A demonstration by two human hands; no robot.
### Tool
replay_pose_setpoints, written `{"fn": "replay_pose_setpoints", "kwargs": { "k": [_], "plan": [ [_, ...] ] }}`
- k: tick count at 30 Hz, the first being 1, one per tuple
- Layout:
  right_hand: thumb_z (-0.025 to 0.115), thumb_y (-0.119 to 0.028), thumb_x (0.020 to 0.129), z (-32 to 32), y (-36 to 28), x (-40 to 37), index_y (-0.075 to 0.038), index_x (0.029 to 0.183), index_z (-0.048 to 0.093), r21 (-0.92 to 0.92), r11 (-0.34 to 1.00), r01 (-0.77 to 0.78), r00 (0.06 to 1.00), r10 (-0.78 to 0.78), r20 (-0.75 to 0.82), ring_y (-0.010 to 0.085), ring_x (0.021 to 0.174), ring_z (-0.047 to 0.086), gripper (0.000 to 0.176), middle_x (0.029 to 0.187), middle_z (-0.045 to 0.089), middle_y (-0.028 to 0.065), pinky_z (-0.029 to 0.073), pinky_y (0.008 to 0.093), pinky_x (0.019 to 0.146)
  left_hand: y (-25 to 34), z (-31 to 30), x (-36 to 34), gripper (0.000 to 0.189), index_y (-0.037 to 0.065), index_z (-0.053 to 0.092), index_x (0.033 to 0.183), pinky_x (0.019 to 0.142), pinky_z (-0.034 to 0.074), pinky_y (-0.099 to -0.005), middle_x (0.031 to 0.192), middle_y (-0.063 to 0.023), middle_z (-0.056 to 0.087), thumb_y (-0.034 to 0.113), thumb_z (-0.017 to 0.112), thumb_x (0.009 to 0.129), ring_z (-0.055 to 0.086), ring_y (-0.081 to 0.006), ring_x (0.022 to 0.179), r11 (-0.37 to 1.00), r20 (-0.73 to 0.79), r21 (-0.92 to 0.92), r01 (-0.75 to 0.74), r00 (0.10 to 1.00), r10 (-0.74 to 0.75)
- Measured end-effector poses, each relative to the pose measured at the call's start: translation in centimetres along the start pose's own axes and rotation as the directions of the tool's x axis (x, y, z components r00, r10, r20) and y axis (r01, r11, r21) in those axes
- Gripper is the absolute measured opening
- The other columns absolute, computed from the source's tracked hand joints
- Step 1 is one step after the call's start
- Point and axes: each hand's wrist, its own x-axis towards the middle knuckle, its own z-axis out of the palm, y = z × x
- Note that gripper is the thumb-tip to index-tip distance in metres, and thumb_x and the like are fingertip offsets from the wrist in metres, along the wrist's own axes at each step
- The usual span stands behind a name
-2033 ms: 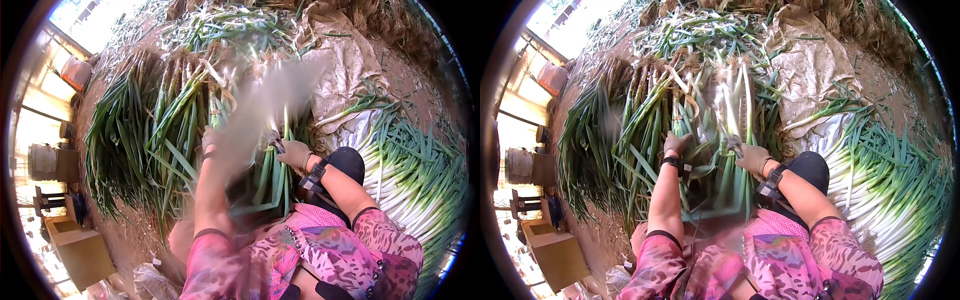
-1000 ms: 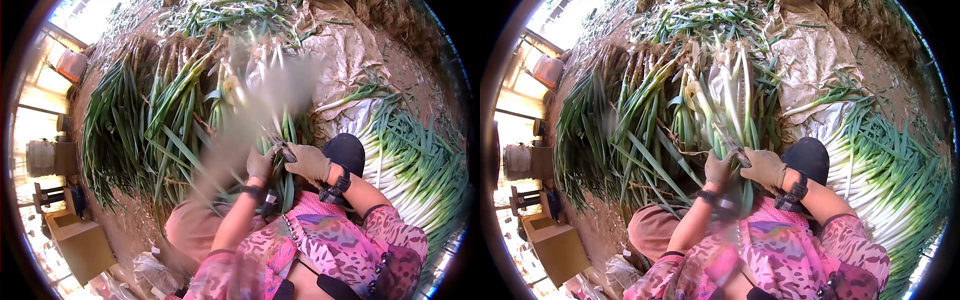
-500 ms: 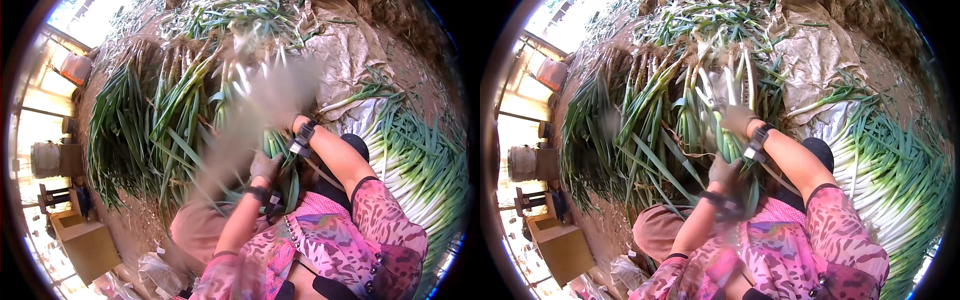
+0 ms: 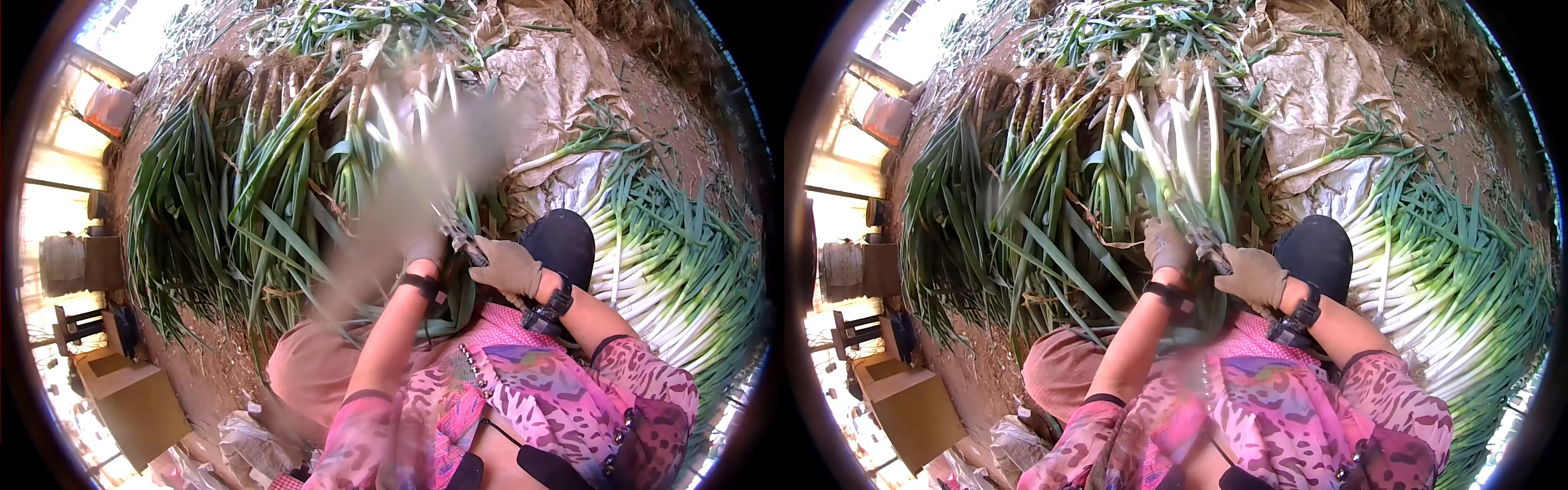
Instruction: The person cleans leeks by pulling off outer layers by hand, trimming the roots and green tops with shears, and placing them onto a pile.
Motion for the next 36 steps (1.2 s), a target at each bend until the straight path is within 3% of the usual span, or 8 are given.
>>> {"fn": "replay_pose_setpoints", "kwargs": {
  "k": [5, 8, 12, 16, 21, 30, 34, 36],
  "plan": [
    [0.068, -0.035, 0.083, 0.2, 0.1, 3.4, 0.0, 0.108, 0.056, 0.024, 1.0, -0.012, 0.999, 0.012, -0.031, 0.0458, 0.092, 0.065, 0.045, 0.094, 0.067, 0.0277, 0.051, 0.0524, 0.081, -0.5, 1.1, 0.9, 0.064, 0.002, 0.058, 0.116, 0.091, 0.053, -0.0451, 0.117, -0.0208, 0.065, 0.045, 0.084, 0.076, 0.063, -0.0385, 0.111, 1.0, -0.007, -0.006, -0.009, 1.0, 0.009],
    [0.068, -0.036, 0.083, -0.1, -0.2, 4.3, 0.0, 0.11, 0.058, 0.023, 1.0, -0.01, 0.999, 0.011, -0.033, 0.0443, 0.095, 0.066, 0.046, 0.096, 0.069, 0.0268, 0.051, 0.0505, 0.084, -1.4, -0.2, 1.3, 0.069, 0.0, 0.059, 0.12, 0.089, 0.054, -0.0437, 0.115, -0.0225, 0.068, 0.046, 0.083, 0.075, 0.066, -0.0357, 0.109, 0.972, 0.016, -0.223, -0.068, 0.997, 0.073],
    [0.069, -0.036, 0.083, -1.5, 0.1, 5.5, 0.0, 0.115, 0.058, 0.028, 1.0, 0.015, 0.998, -0.013, -0.058, 0.0428, 0.096, 0.067, 0.05, 0.098, 0.069, 0.0265, 0.051, 0.0492, 0.085, -3.8, -2.5, 2.7, 0.057, -0.004, 0.064, 0.125, 0.085, 0.053, -0.0331, 0.113, -0.0182, 0.071, 0.029, 0.076, 0.081, 0.068, -0.0205, 0.103, 0.886, 0.253, -0.46, -0.056, 0.948, 0.191],
    [0.065, -0.029, 0.085, -2.9, -1.3, 8.2, -0.001, 0.114, 0.06, 0.033, 0.993, 0.111, 0.987, -0.106, -0.119, 0.0464, 0.085, 0.065, 0.041, 0.095, 0.067, 0.0253, 0.052, 0.0507, 0.08, -9.1, 1.5, 4.1, 0.047, -0.002, 0.063, 0.128, 0.09, 0.05, -0.028, 0.113, -0.0078, 0.07, 0.017, 0.07, 0.086, 0.064, -0.013, 0.101, 0.692, 0.233, -0.72, -0.053, 0.921, 0.313],
    [0.065, -0.04, 0.079, 0.8, 4.6, 20.4, 0.003, 0.096, 0.072, -0.12, 0.97, 0.211, 0.944, -0.234, -0.232, 0.0416, 0.087, 0.07, 0.046, 0.091, 0.071, 0.0262, 0.055, 0.0464, 0.08, -8.3, 2.2, 3.0, 0.038, 0.0, 0.063, 0.126, 0.092, 0.048, -0.0256, 0.113, -0.0028, 0.069, 0.013, 0.063, 0.09, 0.062, -0.0107, 0.1, 0.579, 0.247, -0.815, -0.006, 0.901, 0.356],
    [0.062, -0.038, 0.079, -5.0, -0.7, 20.9, 0.002, 0.099, 0.073, -0.108, 0.994, -0.013, 0.998, 0.006, -0.069, 0.0391, 0.088, 0.071, 0.046, 0.093, 0.072, 0.0245, 0.055, 0.0447, 0.082, -7.6, 1.5, 1.7, 0.039, 0.001, 0.058, 0.134, 0.097, 0.048, -0.0275, 0.122, -0.0059, 0.066, 0.019, 0.056, 0.1, 0.063, -0.0146, 0.109, 0.381, 0.331, -0.908, 0.174, 0.856, 0.398],
    [0.063, -0.037, 0.08, -4.7, -0.6, 17.9, 0.001, 0.104, 0.07, 0.003, 0.999, 0.053, 0.997, -0.053, -0.057, 0.0381, 0.083, 0.071, 0.046, 0.088, 0.071, 0.0237, 0.055, 0.0442, 0.078, -10.7, 1.8, 3.7, 0.047, 0.001, 0.048, 0.145, 0.109, 0.046, -0.0332, 0.137, -0.0112, 0.06, 0.031, 0.044, 0.109, 0.06, -0.0197, 0.122, 0.102, 0.333, -0.942, 0.318, 0.862, 0.382],
    [0.064, -0.037, 0.081, -3.7, -0.5, 14.9, 0.001, 0.107, 0.068, 0.066, 0.993, 0.103, 0.994, -0.099, -0.052, 0.0375, 0.08, 0.07, 0.046, 0.086, 0.071, 0.0233, 0.055, 0.0439, 0.076, -13.1, 1.1, 4.9, 0.046, 0.0, 0.044, 0.148, 0.111, 0.045, -0.0347, 0.142, -0.0134, 0.056, 0.027, 0.037, 0.111, 0.058, -0.0207, 0.126, 0.333, 0.172, -0.943, 0.001, 0.858, 0.484]
  ]
}}
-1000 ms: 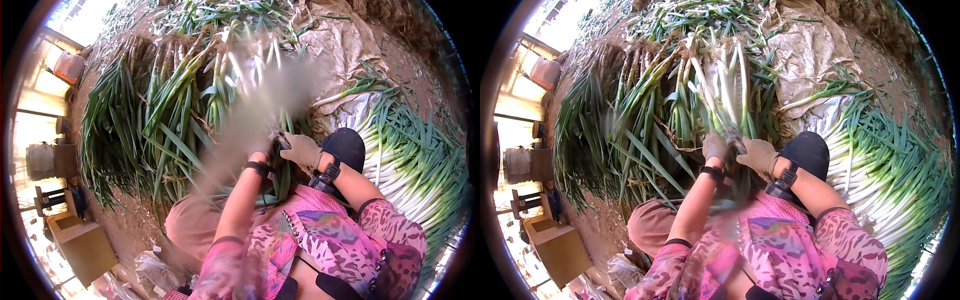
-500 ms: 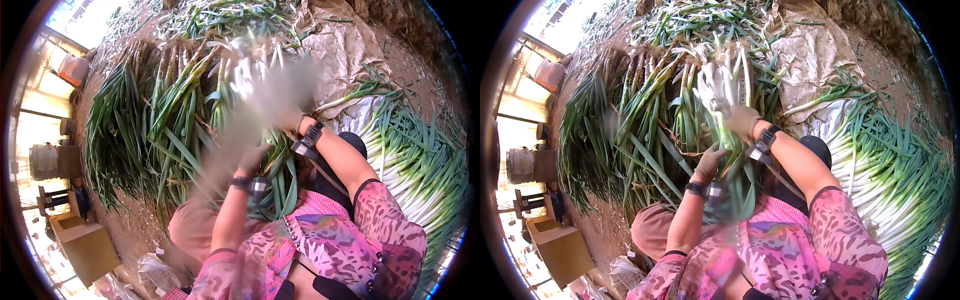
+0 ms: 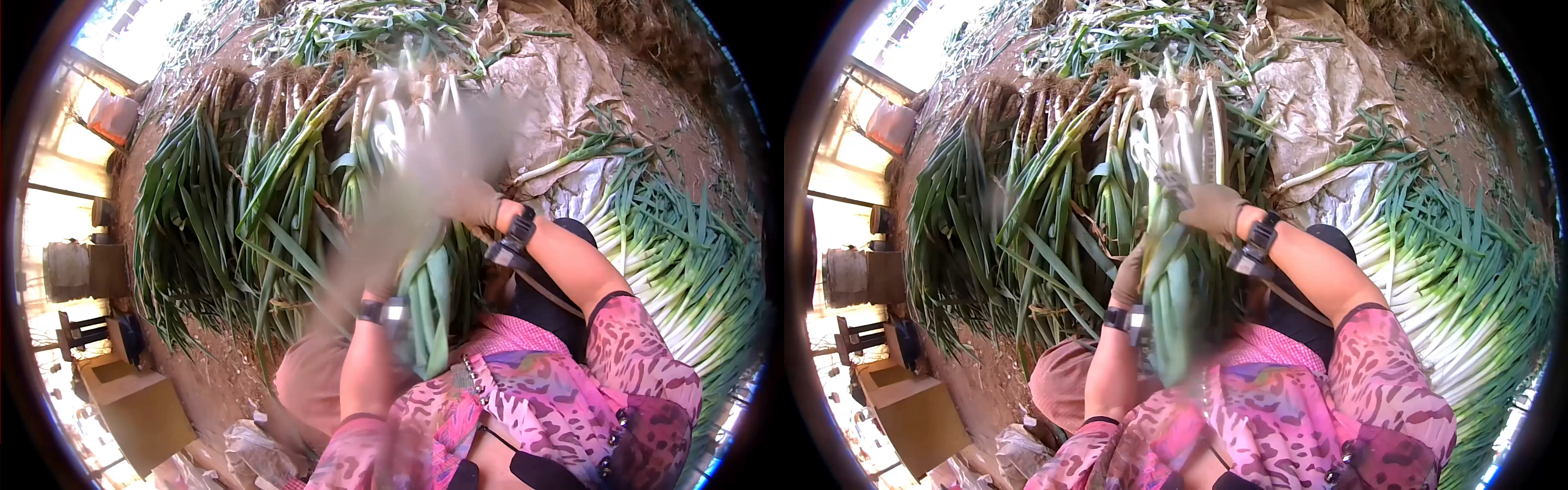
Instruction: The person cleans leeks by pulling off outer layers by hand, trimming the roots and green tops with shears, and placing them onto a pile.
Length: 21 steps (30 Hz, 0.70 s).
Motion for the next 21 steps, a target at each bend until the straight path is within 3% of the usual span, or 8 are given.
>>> {"fn": "replay_pose_setpoints", "kwargs": {
  "k": [4, 6, 10, 12, 15, 17, 18, 21],
  "plan": [
    [0.064, -0.031, 0.084, -1.1, -2.6, -5.8, -0.002, 0.105, 0.062, 0.159, 0.987, -0.014, 1.0, 0.013, 0.005, 0.0341, 0.073, 0.068, 0.036, 0.08, 0.068, 0.0207, 0.053, 0.0443, 0.072, -5.3, -6.2, 1.6, 0.045, -0.001, 0.04, 0.15, 0.112, 0.043, -0.0338, 0.142, -0.0115, 0.055, 0.021, 0.039, 0.11, 0.057, -0.0201, 0.127, 0.977, -0.027, 0.213, -0.025, 0.999, 0.031],
    [0.064, -0.031, 0.084, -1.3, -3.0, -8.5, -0.002, 0.102, 0.063, 0.143, 0.988, -0.052, 0.993, 0.036, 0.115, 0.0344, 0.07, 0.068, 0.034, 0.079, 0.068, 0.0206, 0.053, 0.0434, 0.07, -0.5, -2.4, 0.6, 0.047, -0.001, 0.039, 0.151, 0.11, 0.045, -0.0332, 0.141, -0.0103, 0.056, 0.013, 0.046, 0.106, 0.058, -0.0187, 0.125, 0.933, 0.119, 0.311, -0.183, 0.981, 0.153],
    [0.064, -0.032, 0.084, -0.6, 0.3, -12.3, -0.002, 0.1, 0.063, 0.123, 0.982, -0.142, 0.963, 0.109, 0.248, 0.0344, 0.068, 0.068, 0.034, 0.076, 0.068, 0.0202, 0.053, 0.0432, 0.068, 4.6, 3.0, 1.4, 0.057, 0.0, 0.043, 0.148, 0.1, 0.051, -0.0333, 0.134, -0.0108, 0.062, 0.016, 0.064, 0.097, 0.063, -0.0191, 0.115, 0.951, 0.018, -0.239, 0.199, 0.98, -0.2],
    [0.066, -0.031, 0.084, -1.1, 1.3, -13.1, -0.003, 0.098, 0.06, 0.115, 0.979, -0.168, 0.977, 0.15, 0.154, 0.0321, 0.071, 0.067, 0.032, 0.077, 0.067, 0.0185, 0.052, 0.0415, 0.069, 2.9, 2.5, 2.2, 0.058, 0.0, 0.049, 0.141, 0.095, 0.053, -0.0343, 0.125, -0.012, 0.066, 0.021, 0.071, 0.092, 0.066, -0.021, 0.107, 0.927, -0.052, 0.269, 0.261, 0.965, -0.257],
    [0.066, -0.033, 0.084, -1.8, 0.4, -12.3, -0.003, 0.103, 0.06, 0.107, 0.987, -0.119, 0.993, 0.12, -0.002, 0.0377, 0.078, 0.068, 0.036, 0.083, 0.068, 0.0217, 0.052, 0.0449, 0.072, 4.5, 6.9, 2.0, 0.061, -0.003, 0.059, 0.126, 0.083, 0.056, -0.0357, 0.104, -0.0178, 0.072, 0.028, 0.081, 0.078, 0.071, -0.0251, 0.091, 0.647, -0.12, 0.73, 0.222, 0.973, -0.199],
    [0.067, -0.037, 0.083, -0.9, 0.0, -10.5, -0.002, 0.107, 0.062, 0.039, 0.999, 0.01, 0.99, -0.004, -0.138, 0.0417, 0.08, 0.068, 0.043, 0.083, 0.069, 0.0239, 0.053, 0.0483, 0.073, 2.5, 8.3, 2.2, 0.061, -0.002, 0.06, 0.124, 0.082, 0.056, -0.0353, 0.101, -0.0185, 0.073, 0.031, 0.08, 0.078, 0.072, -0.026, 0.089, 0.636, -0.093, 0.751, 0.179, 0.982, -0.167],
    [0.066, -0.037, 0.083, -0.3, -0.2, -9.3, 0.0, 0.107, 0.061, 0.017, 0.999, 0.031, 0.994, -0.029, -0.101, 0.0442, 0.088, 0.066, 0.045, 0.091, 0.069, 0.026, 0.052, 0.0503, 0.077, 4.5, 9.3, 2.3, 0.058, -0.002, 0.061, 0.125, 0.081, 0.056, -0.0337, 0.1, -0.0187, 0.074, 0.034, 0.077, 0.081, 0.072, -0.0255, 0.087, 0.581, -0.105, 0.773, 0.253, 0.955, -0.277],
    [0.066, -0.038, 0.083, 0.9, 0.1, -6.2, 0.001, 0.106, 0.062, -0.086, 0.996, -0.028, 0.999, 0.029, 0.019, 0.0439, 0.091, 0.066, 0.045, 0.094, 0.068, 0.0264, 0.051, 0.0494, 0.081, 4.1, 5.9, 4.0, 0.058, 0.0, 0.062, 0.127, 0.081, 0.056, -0.0338, 0.099, -0.0196, 0.074, 0.036, 0.074, 0.084, 0.072, -0.0259, 0.089, 0.691, -0.148, 0.712, 0.121, 0.989, -0.02]
  ]
}}
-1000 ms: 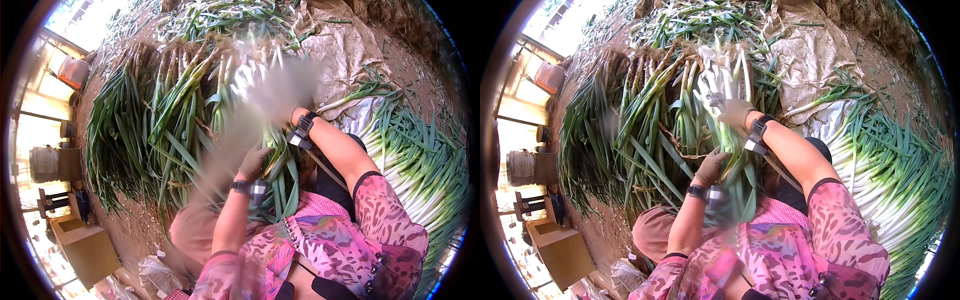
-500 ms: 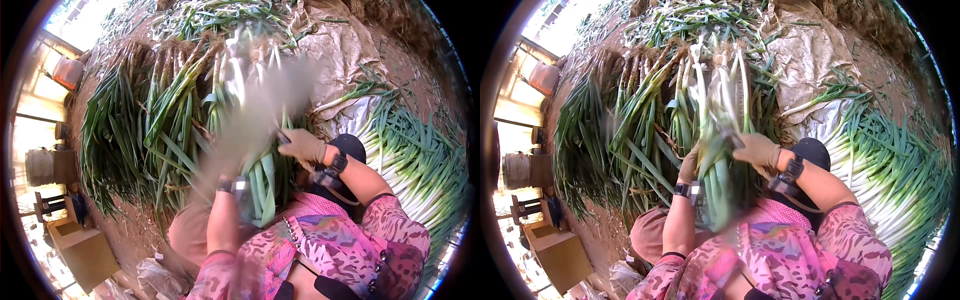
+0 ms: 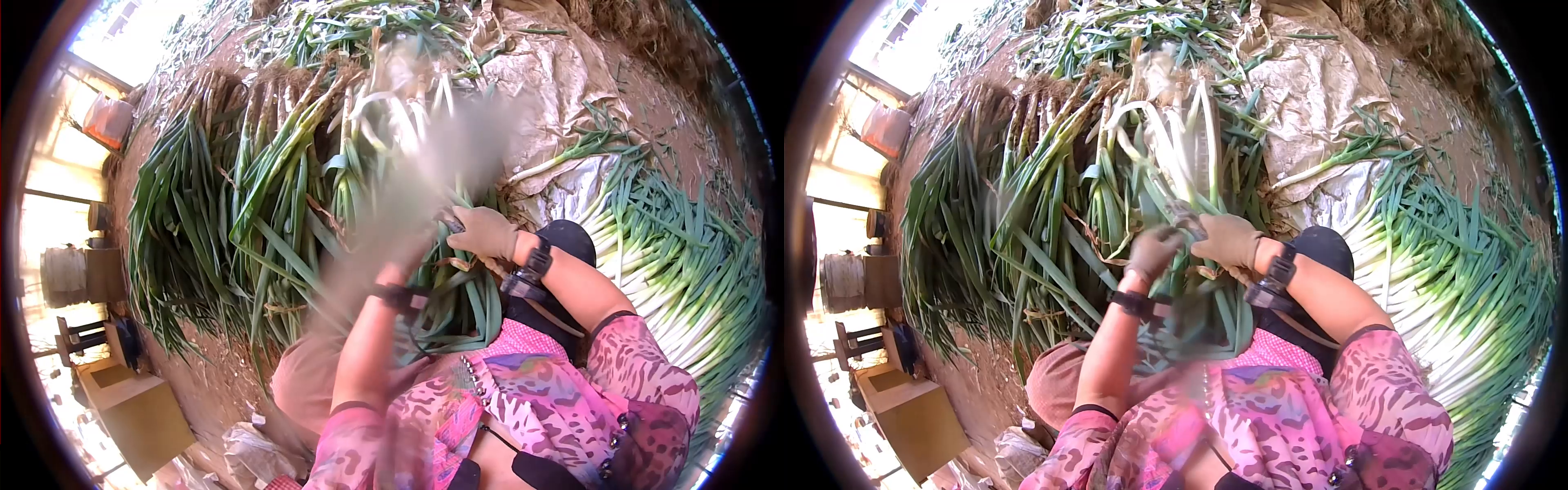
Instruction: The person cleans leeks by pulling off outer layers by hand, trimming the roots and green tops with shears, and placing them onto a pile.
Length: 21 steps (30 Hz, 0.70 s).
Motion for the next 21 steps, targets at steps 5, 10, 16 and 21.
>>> {"fn": "replay_pose_setpoints", "kwargs": {
  "k": [5, 10, 16, 21],
  "plan": [
    [0.066, -0.041, 0.08, 1.1, -0.4, 1.1, 0.0, 0.103, 0.063, -0.006, 0.994, -0.113, 0.993, 0.113, -0.013, 0.0416, 0.093, 0.067, 0.047, 0.096, 0.069, 0.0251, 0.052, 0.0477, 0.084, -1.9, -8.4, 4.2, 0.069, 0.001, 0.059, 0.13, 0.098, 0.051, -0.0432, 0.123, -0.0246, 0.065, 0.045, 0.077, 0.079, 0.062, -0.0374, 0.117, 0.807, -0.593, 0.448, 0.384, 0.803, -0.054],
    [0.066, -0.041, 0.081, 1.6, 0.6, 1.5, 0.0, 0.104, 0.063, 0.022, 0.991, -0.135, 0.99, 0.136, -0.044, 0.0419, 0.095, 0.067, 0.047, 0.096, 0.069, 0.0252, 0.052, 0.0478, 0.085, -2.9, -9.7, 6.2, 0.074, 0.0, 0.057, 0.13, 0.101, 0.05, -0.0444, 0.125, -0.0265, 0.064, 0.041, 0.078, 0.072, 0.061, -0.0397, 0.118, 0.736, -0.493, 0.487, 0.471, 0.843, -0.213],
    [0.067, -0.043, 0.082, 2.0, 2.7, 1.9, 0.001, 0.108, 0.064, 0.227, 0.968, -0.109, 0.992, 0.12, -0.036, 0.0435, 0.091, 0.066, 0.051, 0.093, 0.069, 0.0274, 0.051, 0.0478, 0.081, 5.5, -3.2, 0.6, 0.064, -0.006, 0.059, 0.116, 0.092, 0.052, -0.0465, 0.106, -0.0301, 0.07, 0.04, 0.073, 0.074, 0.068, -0.0423, 0.103, 0.94, -0.393, 0.2, 0.275, 0.902, -0.18],
    [0.066, -0.032, 0.084, -0.5, -1.6, -3.2, -0.001, 0.122, 0.06, 0.234, 0.972, 0.014, 1.0, -0.013, -0.008, 0.0446, 0.081, 0.065, 0.049, 0.084, 0.066, 0.0262, 0.052, 0.0454, 0.073, 2.7, -0.3, -2.2, 0.06, -0.003, 0.053, 0.12, 0.09, 0.052, -0.0486, 0.105, -0.0277, 0.07, 0.037, 0.071, 0.081, 0.067, -0.0436, 0.101, 0.966, -0.404, 0.133, 0.221, 0.902, -0.151]
  ]
}}
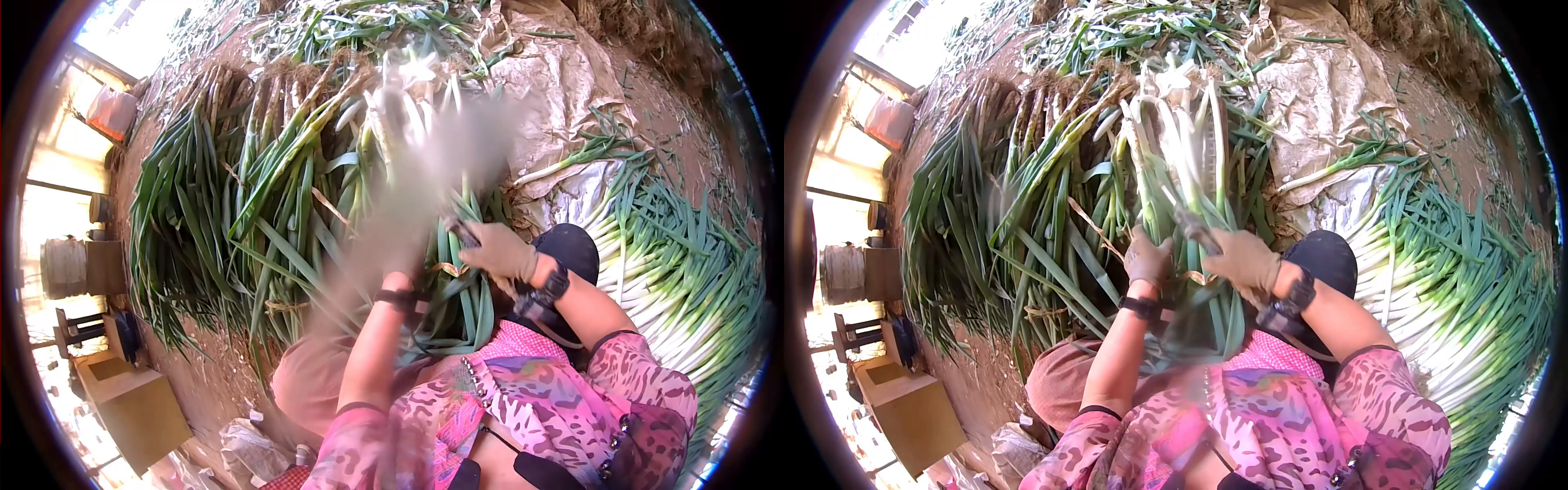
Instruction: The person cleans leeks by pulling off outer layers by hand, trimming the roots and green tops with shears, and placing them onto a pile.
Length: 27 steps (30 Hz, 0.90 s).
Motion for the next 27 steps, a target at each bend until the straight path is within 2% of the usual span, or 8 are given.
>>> {"fn": "replay_pose_setpoints", "kwargs": {
  "k": [2, 4, 8, 11, 16, 19, 24, 27],
  "plan": [
    [0.067, -0.033, 0.083, 0.3, -1.6, -1.7, -0.001, 0.122, 0.057, -0.051, 0.997, 0.065, 0.998, -0.063, 0.027, 0.0463, 0.083, 0.064, 0.051, 0.087, 0.066, 0.0281, 0.051, 0.0487, 0.073, 0.6, -0.3, -0.8, 0.058, -0.003, 0.052, 0.118, 0.09, 0.051, -0.049, 0.105, -0.0277, 0.07, 0.038, 0.071, 0.083, 0.067, -0.0439, 0.1, 0.999, 0.034, 0.022, 0.041, 0.999, -0.042],
    [0.068, -0.034, 0.082, 1.0, -0.5, -1.3, -0.001, 0.117, 0.058, -0.094, 0.995, 0.032, 0.999, -0.035, -0.028, 0.0465, 0.085, 0.064, 0.049, 0.088, 0.066, 0.0281, 0.051, 0.0506, 0.074, 1.6, -0.6, -1.0, 0.057, -0.003, 0.052, 0.116, 0.089, 0.051, -0.0496, 0.103, -0.0278, 0.07, 0.041, 0.071, 0.085, 0.067, -0.0445, 0.099, 0.995, 0.088, 0.079, 0.059, 0.994, -0.066],
    [0.07, -0.035, 0.082, 1.4, -0.2, 1.2, -0.001, 0.11, 0.058, -0.155, 0.988, 0.018, 0.993, -0.036, -0.115, 0.0461, 0.086, 0.065, 0.046, 0.089, 0.066, 0.0274, 0.051, 0.0522, 0.076, 0.3, 1.0, -1.1, 0.058, -0.003, 0.051, 0.11, 0.084, 0.051, -0.0518, 0.097, -0.0284, 0.069, 0.05, 0.066, 0.092, 0.067, -0.046, 0.096, 0.985, 0.05, 0.15, -0.087, 0.996, 0.08],
    [0.069, -0.038, 0.082, 1.2, -0.2, 4.3, -0.001, 0.112, 0.06, -0.189, 0.982, 0.009, 0.988, -0.038, -0.149, 0.0446, 0.089, 0.066, 0.048, 0.091, 0.068, 0.0261, 0.052, 0.0508, 0.079, -0.1, 1.3, -1.2, 0.054, -0.001, 0.05, 0.108, 0.082, 0.051, -0.0529, 0.094, -0.0277, 0.069, 0.051, 0.06, 0.096, 0.066, -0.0467, 0.095, 0.975, 0.071, 0.205, -0.088, 0.995, 0.075],
    [0.068, -0.041, 0.08, 0.6, 0.6, 9.6, -0.001, 0.109, 0.065, -0.152, 0.985, -0.079, 0.991, 0.062, -0.115, 0.0415, 0.095, 0.068, 0.049, 0.097, 0.071, 0.0247, 0.052, 0.0473, 0.086, -2.0, 2.8, -1.9, 0.04, 0.003, 0.051, 0.107, 0.077, 0.05, -0.0543, 0.095, -0.0268, 0.07, 0.042, 0.042, 0.106, 0.067, -0.0466, 0.09, 0.917, -0.001, 0.314, -0.244, 0.966, 0.257],
    [0.068, -0.042, 0.08, 0.7, 1.3, 9.7, 0.0, 0.107, 0.066, -0.163, 0.984, -0.073, 0.988, 0.049, -0.146, 0.0414, 0.093, 0.068, 0.05, 0.096, 0.071, 0.0244, 0.053, 0.0466, 0.085, -1.3, 2.4, -2.4, 0.037, 0.003, 0.051, 0.106, 0.081, 0.049, -0.0539, 0.092, -0.0256, 0.07, 0.039, 0.042, 0.106, 0.067, -0.0462, 0.091, 0.938, 0.166, 0.321, -0.134, 0.983, 0.084],
    [0.067, -0.042, 0.08, 0.5, 2.8, 12.6, -0.001, 0.107, 0.067, -0.231, 0.972, 0.046, 0.988, -0.078, -0.132, 0.0401, 0.094, 0.069, 0.05, 0.098, 0.072, 0.0219, 0.053, 0.0462, 0.084, -2.0, 2.4, -3.6, 0.035, 0.004, 0.052, 0.105, 0.078, 0.05, -0.0526, 0.088, -0.0229, 0.071, 0.037, 0.043, 0.106, 0.068, -0.0434, 0.087, 0.927, 0.217, 0.338, -0.165, 0.972, 0.094],
    [0.066, -0.041, 0.08, 0.8, 3.5, 16.0, -0.001, 0.102, 0.07, -0.34, 0.937, 0.076, 0.995, -0.095, -0.038, 0.0386, 0.093, 0.07, 0.046, 0.097, 0.072, 0.0209, 0.054, 0.0457, 0.083, -3.1, 2.1, -3.1, 0.036, 0.004, 0.053, 0.105, 0.08, 0.05, -0.0518, 0.089, -0.0217, 0.071, 0.039, 0.043, 0.105, 0.068, -0.0427, 0.089, 0.935, 0.205, 0.309, -0.173, 0.972, 0.112]
  ]
}}
